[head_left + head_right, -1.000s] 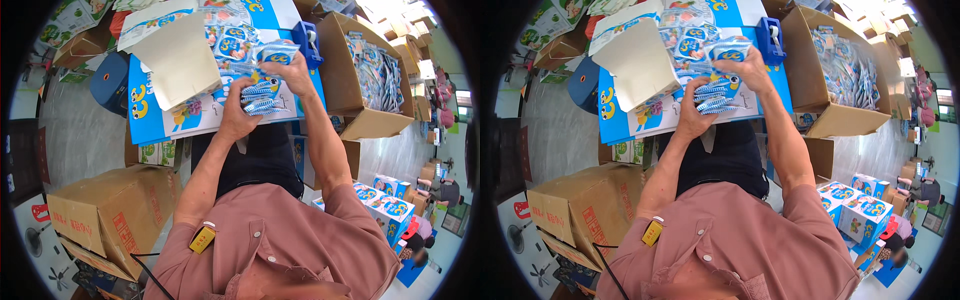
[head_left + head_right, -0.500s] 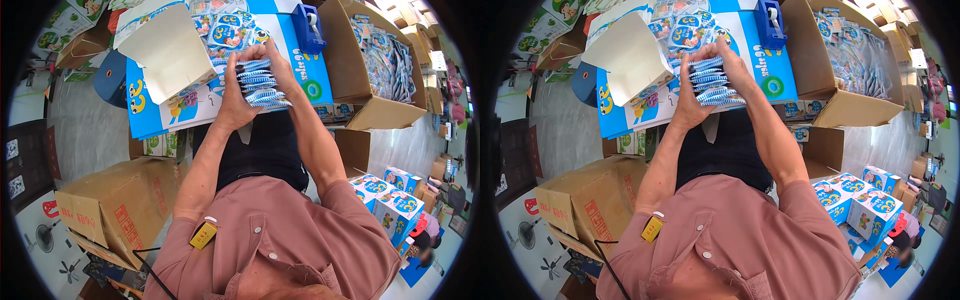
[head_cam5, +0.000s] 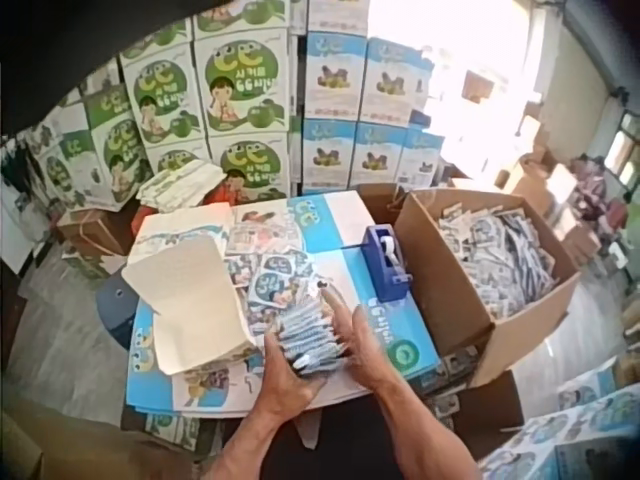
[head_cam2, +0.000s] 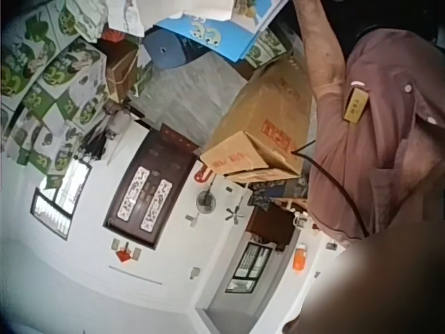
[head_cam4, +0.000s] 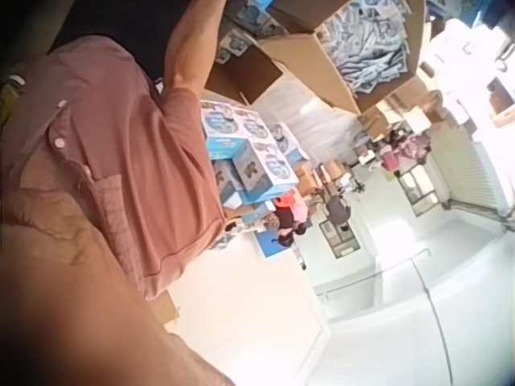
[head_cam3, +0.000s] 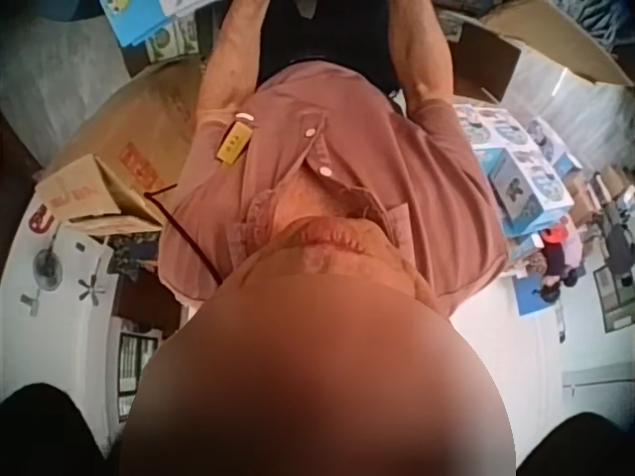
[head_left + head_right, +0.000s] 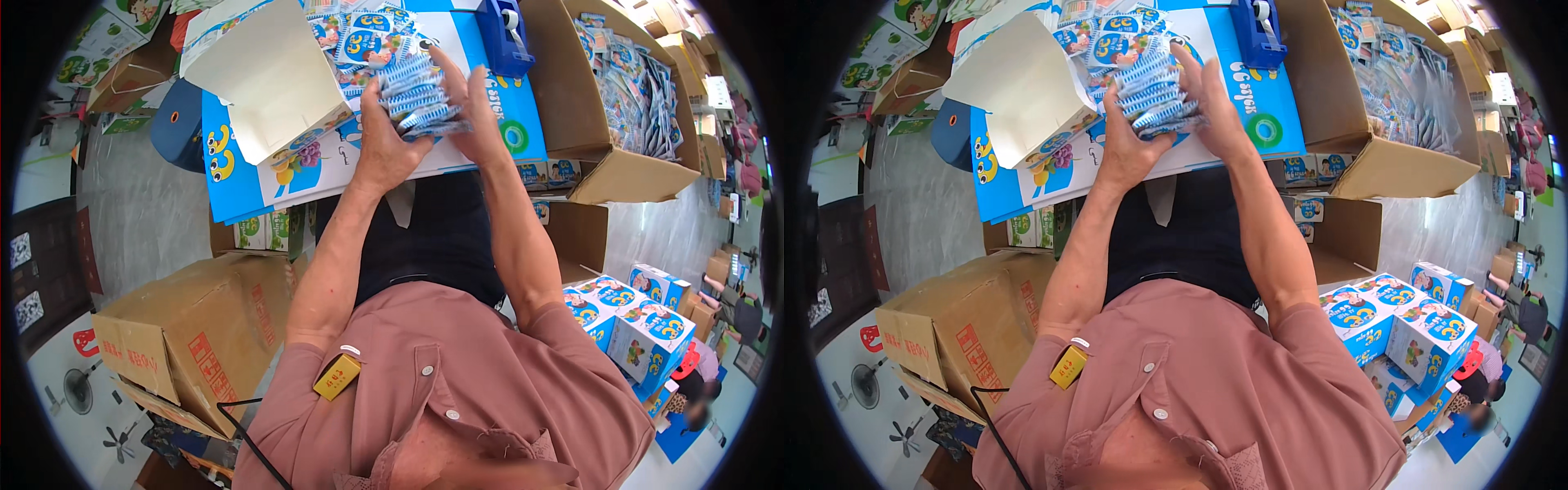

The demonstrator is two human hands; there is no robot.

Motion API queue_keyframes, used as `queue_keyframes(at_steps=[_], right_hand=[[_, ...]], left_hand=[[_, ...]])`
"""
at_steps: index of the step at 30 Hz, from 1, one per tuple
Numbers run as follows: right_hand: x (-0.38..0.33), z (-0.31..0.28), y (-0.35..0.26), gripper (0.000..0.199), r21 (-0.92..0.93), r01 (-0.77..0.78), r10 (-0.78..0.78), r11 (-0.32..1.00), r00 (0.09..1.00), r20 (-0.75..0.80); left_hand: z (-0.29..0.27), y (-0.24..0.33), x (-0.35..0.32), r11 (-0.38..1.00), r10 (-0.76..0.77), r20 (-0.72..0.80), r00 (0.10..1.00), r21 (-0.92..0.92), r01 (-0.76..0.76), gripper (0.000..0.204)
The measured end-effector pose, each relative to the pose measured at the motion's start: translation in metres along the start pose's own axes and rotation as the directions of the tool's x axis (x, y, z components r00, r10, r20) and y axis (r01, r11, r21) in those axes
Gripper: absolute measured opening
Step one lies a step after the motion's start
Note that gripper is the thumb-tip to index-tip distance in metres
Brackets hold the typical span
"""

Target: Manually packing small packets into cardboard boxes and organizing the workspace.

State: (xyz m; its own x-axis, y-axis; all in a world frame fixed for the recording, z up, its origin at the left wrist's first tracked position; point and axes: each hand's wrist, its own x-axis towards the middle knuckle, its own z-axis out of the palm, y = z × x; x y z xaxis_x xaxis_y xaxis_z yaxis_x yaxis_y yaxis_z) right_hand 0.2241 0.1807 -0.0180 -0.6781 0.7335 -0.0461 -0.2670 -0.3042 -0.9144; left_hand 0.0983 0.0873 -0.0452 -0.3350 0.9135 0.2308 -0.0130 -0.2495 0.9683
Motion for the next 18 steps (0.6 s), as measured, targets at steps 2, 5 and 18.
queue_keyframes(at_steps=[2, 5, 18], right_hand=[[0.003, 0.002, 0.003, 0.099, 0.018, 0.009, -0.009, 1.0, 0.999, -0.038], [0.004, 0.007, 0.006, 0.092, 0.077, -0.04, 0.048, 0.996, 0.993, -0.107], [-0.028, 0.047, -0.053, 0.085, 0.38, -0.228, 0.26, 0.897, 0.965, -0.035]], left_hand=[[-0.002, -0.001, 0.002, 0.993, 0.044, 0.008, 0.999, 0.11, -0.045, 0.103], [-0.009, 0.002, -0.001, 0.904, 0.156, 0.143, 0.977, 0.377, -0.199, 0.101], [-0.016, 0.1, -0.029, 0.998, 0.005, -0.158, 0.987, -0.06, -0.015, 0.095]])
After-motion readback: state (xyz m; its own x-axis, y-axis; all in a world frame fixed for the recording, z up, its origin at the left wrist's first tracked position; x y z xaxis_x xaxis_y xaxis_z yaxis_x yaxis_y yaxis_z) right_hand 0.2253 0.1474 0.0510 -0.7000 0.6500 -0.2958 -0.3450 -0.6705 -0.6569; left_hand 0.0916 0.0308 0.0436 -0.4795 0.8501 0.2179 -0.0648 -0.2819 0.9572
